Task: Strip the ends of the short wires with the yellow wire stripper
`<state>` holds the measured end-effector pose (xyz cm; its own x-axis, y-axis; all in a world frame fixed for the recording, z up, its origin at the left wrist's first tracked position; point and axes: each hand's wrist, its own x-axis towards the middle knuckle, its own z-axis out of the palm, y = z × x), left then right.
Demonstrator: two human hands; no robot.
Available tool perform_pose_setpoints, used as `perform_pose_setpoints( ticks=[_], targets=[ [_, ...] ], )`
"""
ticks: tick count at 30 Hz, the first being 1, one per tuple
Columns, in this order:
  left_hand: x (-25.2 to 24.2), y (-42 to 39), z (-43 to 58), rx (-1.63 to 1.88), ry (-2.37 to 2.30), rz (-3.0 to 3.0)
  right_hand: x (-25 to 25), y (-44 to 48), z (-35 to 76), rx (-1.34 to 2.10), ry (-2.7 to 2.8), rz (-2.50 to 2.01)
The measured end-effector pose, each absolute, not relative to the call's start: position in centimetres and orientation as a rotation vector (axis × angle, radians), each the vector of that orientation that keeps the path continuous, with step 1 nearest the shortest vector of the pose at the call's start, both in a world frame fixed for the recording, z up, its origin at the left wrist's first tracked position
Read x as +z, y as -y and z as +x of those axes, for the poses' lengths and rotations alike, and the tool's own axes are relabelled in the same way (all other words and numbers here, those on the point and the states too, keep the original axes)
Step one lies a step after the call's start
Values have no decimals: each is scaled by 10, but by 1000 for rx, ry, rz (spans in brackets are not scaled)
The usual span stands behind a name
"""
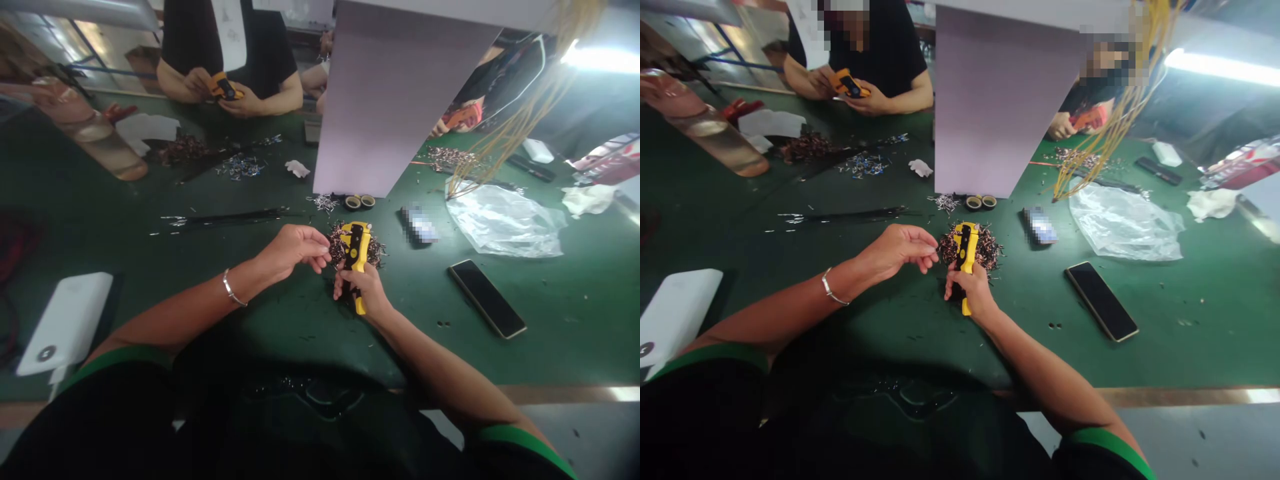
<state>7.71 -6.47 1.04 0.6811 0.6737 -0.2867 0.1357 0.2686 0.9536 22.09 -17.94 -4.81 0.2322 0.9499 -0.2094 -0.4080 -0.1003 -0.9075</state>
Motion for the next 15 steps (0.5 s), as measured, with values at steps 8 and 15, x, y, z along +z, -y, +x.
perform_pose_setpoints(
  ticks=[8, 15],
  targets=[
    [5, 36, 90, 536, -814, 1359, -47, 180, 221, 1251, 626, -1147],
    [-7, -52, 134, 609, -918, 1816, -47, 181, 221, 1273, 613, -1136]
  ],
)
